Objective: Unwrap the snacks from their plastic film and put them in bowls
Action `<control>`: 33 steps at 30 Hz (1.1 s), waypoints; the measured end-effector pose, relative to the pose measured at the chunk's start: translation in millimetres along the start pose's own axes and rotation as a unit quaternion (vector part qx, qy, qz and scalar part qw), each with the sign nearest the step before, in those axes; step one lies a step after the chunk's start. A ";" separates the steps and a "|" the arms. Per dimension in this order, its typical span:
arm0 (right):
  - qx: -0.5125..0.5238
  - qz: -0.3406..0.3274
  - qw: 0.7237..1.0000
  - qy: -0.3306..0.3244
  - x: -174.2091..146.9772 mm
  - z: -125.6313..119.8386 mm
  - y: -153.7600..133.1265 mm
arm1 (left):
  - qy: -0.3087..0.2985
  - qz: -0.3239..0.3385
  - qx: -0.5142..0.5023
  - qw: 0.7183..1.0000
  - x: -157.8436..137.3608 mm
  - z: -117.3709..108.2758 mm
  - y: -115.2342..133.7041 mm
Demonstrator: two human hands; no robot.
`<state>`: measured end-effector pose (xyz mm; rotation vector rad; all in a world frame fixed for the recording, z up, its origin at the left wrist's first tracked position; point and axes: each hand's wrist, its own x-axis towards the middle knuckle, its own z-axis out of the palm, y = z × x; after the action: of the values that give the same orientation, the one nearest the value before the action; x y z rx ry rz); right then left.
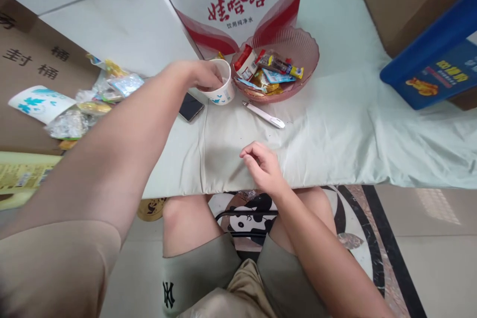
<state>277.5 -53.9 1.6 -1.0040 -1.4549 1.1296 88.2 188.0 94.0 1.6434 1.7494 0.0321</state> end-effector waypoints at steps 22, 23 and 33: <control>-0.031 0.018 0.999 0.030 -0.8 0.5 6.2 | 0.134 0.085 0.171 0.972 -111.7 -87.5 -4.0; -0.039 0.021 0.999 0.029 -0.9 0.3 7.1 | 0.150 0.072 0.186 0.968 -122.6 -98.1 -20.4; -0.135 0.060 0.988 0.033 -6.7 2.2 2.4 | 0.158 -0.137 0.198 0.958 -187.5 -106.5 -219.1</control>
<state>276.4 -60.1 -2.3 -1.3202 -1.5377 0.9900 -168.2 30.6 156.8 1.7214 2.3386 -0.2086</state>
